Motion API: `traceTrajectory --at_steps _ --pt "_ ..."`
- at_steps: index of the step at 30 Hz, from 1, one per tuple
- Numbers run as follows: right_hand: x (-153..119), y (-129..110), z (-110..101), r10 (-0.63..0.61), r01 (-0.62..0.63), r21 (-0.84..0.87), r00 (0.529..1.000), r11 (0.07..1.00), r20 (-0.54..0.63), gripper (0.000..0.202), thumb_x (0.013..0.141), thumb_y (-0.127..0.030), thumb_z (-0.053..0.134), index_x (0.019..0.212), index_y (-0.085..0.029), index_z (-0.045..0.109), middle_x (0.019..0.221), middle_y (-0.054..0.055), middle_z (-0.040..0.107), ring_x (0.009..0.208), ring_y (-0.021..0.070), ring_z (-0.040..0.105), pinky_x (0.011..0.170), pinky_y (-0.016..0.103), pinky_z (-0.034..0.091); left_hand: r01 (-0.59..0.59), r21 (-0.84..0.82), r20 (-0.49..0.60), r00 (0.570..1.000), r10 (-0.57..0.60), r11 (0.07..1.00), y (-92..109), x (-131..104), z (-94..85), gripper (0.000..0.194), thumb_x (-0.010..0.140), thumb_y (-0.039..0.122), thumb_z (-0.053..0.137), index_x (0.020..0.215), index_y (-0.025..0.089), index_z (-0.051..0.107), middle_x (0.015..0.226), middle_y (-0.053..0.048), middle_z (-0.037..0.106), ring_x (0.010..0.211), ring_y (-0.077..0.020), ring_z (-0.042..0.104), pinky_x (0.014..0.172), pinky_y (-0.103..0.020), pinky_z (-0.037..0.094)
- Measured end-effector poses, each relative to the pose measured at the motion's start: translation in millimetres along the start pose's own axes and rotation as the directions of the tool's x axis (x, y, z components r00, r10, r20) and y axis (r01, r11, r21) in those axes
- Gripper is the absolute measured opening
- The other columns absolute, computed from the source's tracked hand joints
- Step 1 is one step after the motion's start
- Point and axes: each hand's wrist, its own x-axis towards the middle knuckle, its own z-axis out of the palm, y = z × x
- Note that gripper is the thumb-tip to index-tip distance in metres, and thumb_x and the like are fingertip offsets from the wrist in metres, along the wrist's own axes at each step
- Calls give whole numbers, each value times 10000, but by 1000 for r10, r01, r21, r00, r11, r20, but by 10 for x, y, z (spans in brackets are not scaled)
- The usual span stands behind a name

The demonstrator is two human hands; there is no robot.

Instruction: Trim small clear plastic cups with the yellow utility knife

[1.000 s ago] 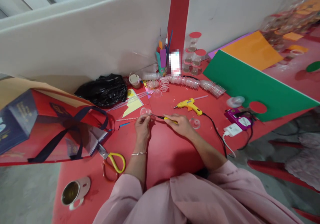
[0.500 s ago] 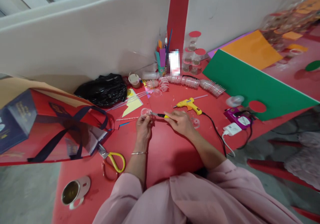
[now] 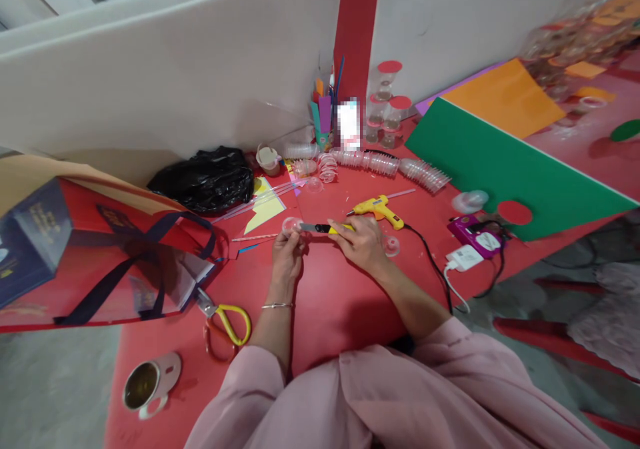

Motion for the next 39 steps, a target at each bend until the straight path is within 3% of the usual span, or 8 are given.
traceTrajectory --at_steps 6,10,13,17,21,27,32,39 --pt "-29 -110 -13 21 -37 137 993 990 113 382 1042 -484 555 1344 -306 709 899 47 734 856 173 655 831 321 427 22 -82 -11 1000 -23 996 -4 40 -25 329 729 308 920 858 187 642 775 12 637 637 -73 565 577 -196 442" --pt "-17 -195 -61 111 -155 300 981 941 159 401 1055 -481 514 1329 -269 716 1105 81 771 997 200 695 929 336 483 44 -120 -16 999 -46 992 11 50 -41 337 745 305 912 928 187 655 847 2 656 663 -58 555 601 -177 448" --pt "9 -225 -96 210 -327 503 938 800 276 461 1053 -509 482 1360 -235 690 1214 89 749 961 193 708 894 339 541 70 -87 24 997 -68 994 15 41 -39 351 776 351 892 985 174 674 895 -24 676 639 -49 525 573 -169 429" --pt "28 -249 -135 241 -557 667 825 494 511 586 1001 -576 536 1455 -211 602 960 43 739 636 121 621 616 268 549 53 -97 28 998 -50 994 7 33 -29 326 785 329 889 984 169 685 876 -1 664 623 -33 514 582 -161 431" --pt "38 -269 -158 143 -555 757 828 343 542 619 948 -554 638 1470 -226 584 999 47 711 704 115 607 595 234 536 47 -94 8 999 -47 994 -6 42 -34 315 779 321 892 967 175 686 867 5 668 645 -42 549 591 -170 445" --pt "65 -241 -131 209 -553 722 831 416 516 550 941 -570 634 1351 -206 678 833 11 663 631 95 583 572 216 517 40 -51 53 998 -38 998 5 8 -26 357 755 384 906 973 202 691 904 -13 696 665 -64 580 628 -193 495" --pt "72 -213 -140 167 -605 770 796 202 582 563 884 -595 704 1287 -203 682 939 41 691 653 115 636 538 235 552 62 -69 81 995 -56 996 14 -23 7 335 772 412 889 947 189 712 870 -26 683 699 -80 595 664 -202 519" --pt "48 -201 -81 151 -680 711 733 177 664 544 832 -603 762 1188 -195 710 797 14 687 598 118 644 516 234 552 47 -55 66 997 -43 997 -13 12 -32 330 758 402 899 926 194 705 890 -27 681 693 -82 597 660 -205 524"
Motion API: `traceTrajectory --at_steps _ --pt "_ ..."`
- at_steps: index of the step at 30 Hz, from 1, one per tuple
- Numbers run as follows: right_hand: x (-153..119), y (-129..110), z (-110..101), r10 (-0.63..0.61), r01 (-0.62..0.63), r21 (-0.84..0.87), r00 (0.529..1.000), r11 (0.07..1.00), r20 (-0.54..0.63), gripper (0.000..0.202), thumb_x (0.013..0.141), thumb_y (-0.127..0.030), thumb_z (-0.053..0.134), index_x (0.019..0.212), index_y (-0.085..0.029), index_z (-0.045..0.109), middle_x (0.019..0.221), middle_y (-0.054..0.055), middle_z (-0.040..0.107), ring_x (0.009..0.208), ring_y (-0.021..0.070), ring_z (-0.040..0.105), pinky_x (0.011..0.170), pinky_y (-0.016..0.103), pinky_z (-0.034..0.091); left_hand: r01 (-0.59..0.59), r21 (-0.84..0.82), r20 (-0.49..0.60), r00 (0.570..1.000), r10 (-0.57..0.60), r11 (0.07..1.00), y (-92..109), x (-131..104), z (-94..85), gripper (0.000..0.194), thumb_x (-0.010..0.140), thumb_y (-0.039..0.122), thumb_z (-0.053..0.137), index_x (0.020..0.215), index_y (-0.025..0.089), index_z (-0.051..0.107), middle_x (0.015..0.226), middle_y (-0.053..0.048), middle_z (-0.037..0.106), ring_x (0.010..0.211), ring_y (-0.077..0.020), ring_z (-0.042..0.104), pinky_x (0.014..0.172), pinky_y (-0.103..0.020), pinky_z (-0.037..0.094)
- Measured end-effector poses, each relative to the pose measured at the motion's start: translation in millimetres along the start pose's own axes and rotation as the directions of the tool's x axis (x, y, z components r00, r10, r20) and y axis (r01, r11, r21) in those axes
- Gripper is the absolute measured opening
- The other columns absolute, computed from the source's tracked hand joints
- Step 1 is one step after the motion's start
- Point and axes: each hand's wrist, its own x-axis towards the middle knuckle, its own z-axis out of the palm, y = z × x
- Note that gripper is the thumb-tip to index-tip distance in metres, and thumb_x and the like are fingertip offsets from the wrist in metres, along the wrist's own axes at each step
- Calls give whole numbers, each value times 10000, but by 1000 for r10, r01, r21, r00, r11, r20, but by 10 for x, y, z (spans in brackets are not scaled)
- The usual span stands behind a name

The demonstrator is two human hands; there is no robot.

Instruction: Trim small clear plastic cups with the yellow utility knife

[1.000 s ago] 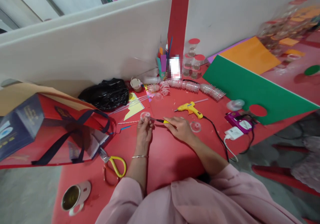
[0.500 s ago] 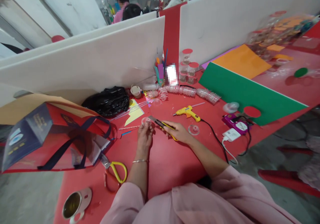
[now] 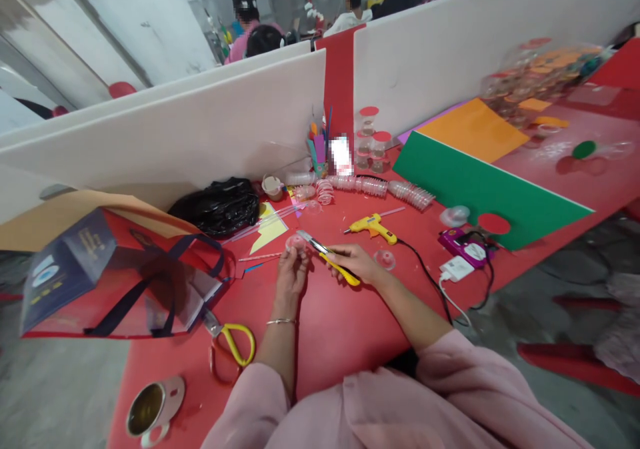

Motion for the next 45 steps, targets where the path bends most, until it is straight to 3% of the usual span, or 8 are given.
traceTrajectory --at_steps 5,8,10,13,19,23,27,45 --pt "16 4 20 -22 -10 -195 987 981 -162 499 882 -640 683 1033 -168 738 633 -12 627 505 111 592 453 210 488 -15 24 -6 1000 15 1000 -16 3 -6 329 771 409 886 924 183 703 880 -39 685 688 -91 601 644 -210 519" --pt "0 -11 42 -175 124 -345 977 930 -122 499 961 -615 583 1218 -210 722 732 1 697 562 130 632 503 229 510 -32 28 -18 999 32 999 -19 4 0 319 773 401 886 916 188 696 880 -27 686 686 -82 608 644 -201 519" --pt "-7 -8 46 -315 213 -531 943 820 -109 450 1004 -551 547 1306 -255 701 933 27 770 739 163 707 646 260 559 -30 27 -40 999 31 999 -13 5 5 324 761 383 895 927 185 699 905 -37 696 681 -80 606 633 -199 517" --pt "2 40 29 -477 118 -823 856 556 -199 392 1021 -469 555 1306 -250 710 1158 85 774 1005 229 728 855 324 560 -15 8 -56 998 16 1000 4 4 17 330 750 376 901 918 173 702 871 -39 692 668 -83 598 615 -197 509" --pt "27 150 25 -617 128 -940 780 316 -101 445 1042 -487 536 1406 -256 647 1139 98 767 1018 215 723 876 298 539 -16 24 -35 999 17 1000 14 1 23 319 777 380 884 945 182 698 862 -24 685 661 -72 603 608 -182 508" --pt "20 132 27 -637 -7 -953 742 303 -208 428 1047 -458 535 1390 -235 661 1125 110 761 983 218 722 813 290 534 -54 53 3 999 54 997 -3 -1 6 304 801 409 865 878 176 685 813 -18 663 660 -77 598 606 -184 519" --pt "32 146 49 -681 99 -953 721 287 -130 438 1047 -482 539 1405 -257 652 1108 85 765 969 197 724 832 274 528 -28 34 6 1000 28 999 -9 -2 -4 313 786 398 882 899 173 696 815 -16 662 656 -69 597 607 -167 523" --pt "26 151 43 -718 167 -950 691 265 -79 402 1032 -435 585 1392 -281 674 1018 74 762 893 187 707 814 272 523 -38 54 -16 999 39 998 -23 1 -13 349 760 386 900 835 159 646 702 14 633 592 -70 584 552 -169 489"
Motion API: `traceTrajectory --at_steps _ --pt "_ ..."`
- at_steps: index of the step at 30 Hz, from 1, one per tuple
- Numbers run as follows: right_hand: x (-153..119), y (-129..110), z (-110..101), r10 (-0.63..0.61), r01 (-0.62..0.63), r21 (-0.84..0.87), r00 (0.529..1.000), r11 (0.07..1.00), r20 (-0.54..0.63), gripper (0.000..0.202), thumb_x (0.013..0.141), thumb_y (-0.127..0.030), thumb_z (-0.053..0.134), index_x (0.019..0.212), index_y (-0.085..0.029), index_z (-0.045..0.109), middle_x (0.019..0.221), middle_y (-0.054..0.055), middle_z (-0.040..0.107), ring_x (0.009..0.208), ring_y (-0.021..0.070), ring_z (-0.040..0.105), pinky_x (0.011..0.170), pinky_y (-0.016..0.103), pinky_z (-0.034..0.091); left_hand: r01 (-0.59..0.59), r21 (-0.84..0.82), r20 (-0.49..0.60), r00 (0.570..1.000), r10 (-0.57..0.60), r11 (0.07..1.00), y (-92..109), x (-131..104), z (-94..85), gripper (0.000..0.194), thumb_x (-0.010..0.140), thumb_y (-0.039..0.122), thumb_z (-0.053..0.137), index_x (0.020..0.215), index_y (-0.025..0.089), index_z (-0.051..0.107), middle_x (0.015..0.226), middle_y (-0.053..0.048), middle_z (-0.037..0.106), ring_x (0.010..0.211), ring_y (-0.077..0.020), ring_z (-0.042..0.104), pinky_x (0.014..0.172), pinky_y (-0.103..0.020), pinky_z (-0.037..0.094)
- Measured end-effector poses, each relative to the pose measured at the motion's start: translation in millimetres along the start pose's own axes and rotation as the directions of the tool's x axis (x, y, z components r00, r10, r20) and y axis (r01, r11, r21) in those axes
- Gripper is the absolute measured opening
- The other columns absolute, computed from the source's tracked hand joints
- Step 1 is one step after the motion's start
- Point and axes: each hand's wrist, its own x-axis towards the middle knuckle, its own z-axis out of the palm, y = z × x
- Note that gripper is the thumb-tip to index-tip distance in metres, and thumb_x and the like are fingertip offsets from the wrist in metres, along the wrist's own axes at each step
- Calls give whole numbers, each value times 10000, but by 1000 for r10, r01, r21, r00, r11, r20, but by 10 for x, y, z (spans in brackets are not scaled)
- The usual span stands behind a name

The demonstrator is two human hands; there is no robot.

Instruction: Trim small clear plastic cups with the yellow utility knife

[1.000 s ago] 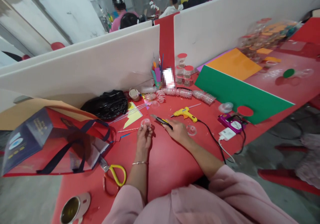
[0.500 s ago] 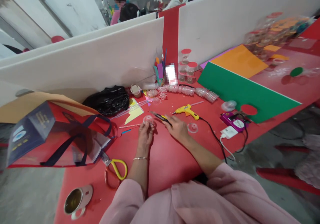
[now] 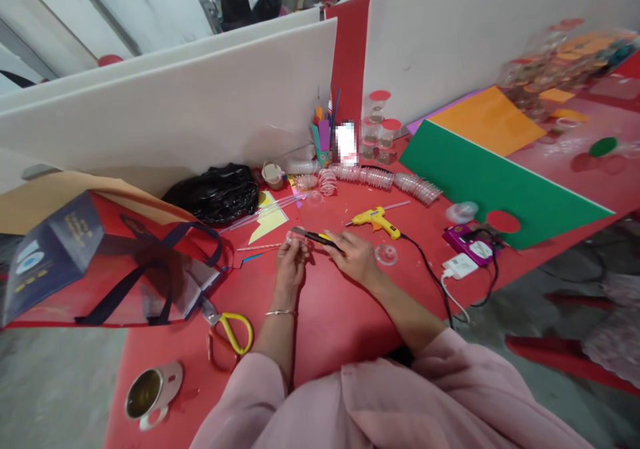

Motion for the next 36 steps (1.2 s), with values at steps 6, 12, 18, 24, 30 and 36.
traceTrajectory --at_steps 6,12,18,24,30,36 --pt "16 39 -26 95 -95 4 995 996 -44 408 1022 -425 600 1394 -274 674 1120 95 758 982 222 721 863 296 546 12 -45 -14 1000 -13 999 57 -39 69 363 742 359 914 945 163 686 809 -1 672 580 -50 553 482 -148 421" --pt "28 20 -91 70 -67 114 997 991 -26 394 1005 -416 621 1369 -284 692 1163 87 763 1031 234 730 960 331 554 39 -79 -40 998 -42 996 121 -52 108 328 761 289 895 1025 183 732 936 -33 715 577 -27 510 472 -123 395" --pt "87 -50 -129 237 -238 396 970 887 54 400 957 -465 659 1321 -303 705 1229 48 752 1096 239 710 993 364 544 33 -67 20 999 -32 997 117 -55 101 300 802 300 859 1047 174 740 880 -16 686 506 -7 425 406 -119 311" --pt "166 -108 -43 348 -456 514 889 726 297 367 846 -505 735 1078 -219 748 885 -12 742 769 162 651 711 267 494 16 17 8 1000 -16 1000 86 -78 112 301 731 325 904 900 149 727 873 -32 714 477 -3 401 394 -137 284" --pt "469 -150 -20 308 -384 490 923 783 231 246 833 -413 715 977 -213 716 835 -19 720 741 151 617 704 256 464 -37 78 -25 999 39 996 39 -77 106 290 688 306 923 715 144 684 996 -64 773 515 -12 438 460 -152 355" --pt "551 -176 132 299 -376 490 926 786 231 210 792 -362 741 926 -203 711 801 -26 715 708 137 604 682 240 449 -72 165 -12 997 75 984 39 -76 93 267 690 296 922 674 149 700 966 -65 790 509 -27 463 471 -169 373"
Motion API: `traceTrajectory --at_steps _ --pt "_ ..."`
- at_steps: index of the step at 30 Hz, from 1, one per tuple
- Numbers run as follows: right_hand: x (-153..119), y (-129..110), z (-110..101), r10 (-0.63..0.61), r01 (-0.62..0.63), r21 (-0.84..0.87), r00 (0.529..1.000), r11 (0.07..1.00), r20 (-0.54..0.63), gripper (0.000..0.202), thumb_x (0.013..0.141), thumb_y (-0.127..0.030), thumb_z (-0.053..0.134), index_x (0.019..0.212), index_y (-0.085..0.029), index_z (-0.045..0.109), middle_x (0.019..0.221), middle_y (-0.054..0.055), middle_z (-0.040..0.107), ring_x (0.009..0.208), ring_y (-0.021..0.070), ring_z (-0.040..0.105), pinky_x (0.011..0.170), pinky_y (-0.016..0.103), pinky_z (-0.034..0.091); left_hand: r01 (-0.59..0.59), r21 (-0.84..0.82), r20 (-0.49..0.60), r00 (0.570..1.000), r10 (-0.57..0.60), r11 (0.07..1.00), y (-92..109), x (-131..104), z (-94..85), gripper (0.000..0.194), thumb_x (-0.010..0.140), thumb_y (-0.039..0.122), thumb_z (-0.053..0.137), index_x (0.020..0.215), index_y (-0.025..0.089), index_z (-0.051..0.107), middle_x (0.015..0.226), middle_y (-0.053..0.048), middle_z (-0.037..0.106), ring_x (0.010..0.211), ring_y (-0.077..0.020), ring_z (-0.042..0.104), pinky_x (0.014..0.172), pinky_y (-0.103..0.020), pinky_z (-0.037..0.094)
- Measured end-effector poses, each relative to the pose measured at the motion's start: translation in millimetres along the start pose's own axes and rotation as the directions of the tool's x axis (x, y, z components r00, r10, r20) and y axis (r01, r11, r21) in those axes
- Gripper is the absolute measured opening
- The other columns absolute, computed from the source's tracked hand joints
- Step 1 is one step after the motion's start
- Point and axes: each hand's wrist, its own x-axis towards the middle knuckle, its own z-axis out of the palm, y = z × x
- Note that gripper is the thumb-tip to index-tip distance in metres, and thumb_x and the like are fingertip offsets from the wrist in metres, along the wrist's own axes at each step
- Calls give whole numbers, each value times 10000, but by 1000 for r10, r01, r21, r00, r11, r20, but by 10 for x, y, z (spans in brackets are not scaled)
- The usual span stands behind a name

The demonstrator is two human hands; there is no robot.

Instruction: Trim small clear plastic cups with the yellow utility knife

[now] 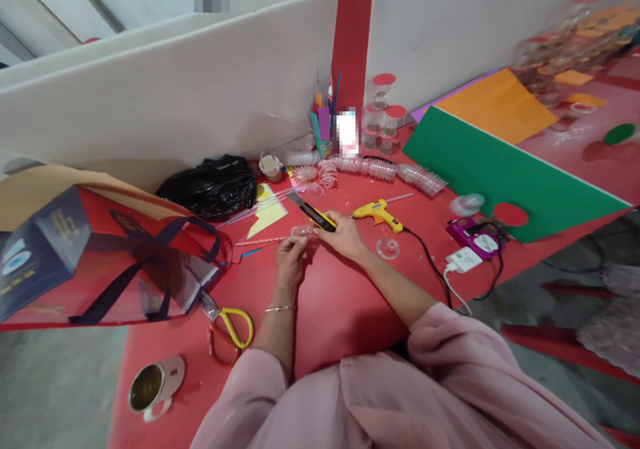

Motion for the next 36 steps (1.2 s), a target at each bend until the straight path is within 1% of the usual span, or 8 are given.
traceTrajectory --at_steps 6,11,17,21,26,30,33,36 --pt "-11 62 -9 -21 21 1 1000 1000 22 212 813 -376 729 922 -195 742 795 -17 719 699 133 605 665 232 440 -37 144 -18 999 40 989 -21 -5 -22 269 720 341 910 680 153 722 674 -6 697 466 -39 443 465 -173 379" --pt "-29 109 -25 0 -1 -37 1000 999 -11 225 809 -380 731 938 -197 750 801 -10 732 705 145 628 656 239 442 -99 271 -1 995 103 958 -27 -21 -6 268 714 364 912 682 153 749 700 -35 715 506 -71 510 496 -201 430" --pt "-80 140 32 4 -7 -63 999 998 -54 172 818 -319 709 950 -221 760 812 -10 746 726 154 645 675 244 461 -72 209 -34 996 81 975 4 -48 36 232 670 300 937 688 161 753 634 -24 682 544 -122 592 535 -243 494" --pt "-93 103 33 29 -32 -35 996 999 -83 196 809 -351 715 944 -215 752 767 -23 712 678 141 602 635 234 444 -52 206 -20 998 57 977 -10 -50 32 250 695 344 921 709 158 755 673 -21 708 474 -73 512 468 -206 438" --pt "-78 92 -14 57 -56 23 995 998 -83 228 801 -408 735 883 -196 722 685 -42 639 608 123 524 567 226 402 -13 65 -16 1000 14 998 -13 -32 8 268 695 329 924 693 154 721 778 -39 753 475 -46 490 448 -170 403" --pt "-79 93 -37 76 -71 97 996 993 -48 239 817 -393 722 954 -198 727 770 -24 707 667 138 604 641 243 469 -5 19 -30 1000 6 1000 -21 -13 -5 285 677 325 935 680 151 709 918 -69 785 511 -46 512 449 -163 394" --pt "-88 87 -34 51 -48 87 998 995 -30 239 818 -382 726 978 -204 739 862 -5 754 742 155 660 716 264 505 -18 45 -30 999 19 999 -43 -7 -10 288 676 325 939 674 149 711 872 -61 777 501 -42 501 457 -166 396" --pt "-93 98 -27 20 -20 18 999 1000 -32 252 815 -399 740 977 -206 748 861 2 759 754 164 668 709 263 502 -33 95 -24 999 35 995 -58 -10 -10 280 682 340 938 698 153 729 781 -39 749 492 -48 502 465 -175 407"
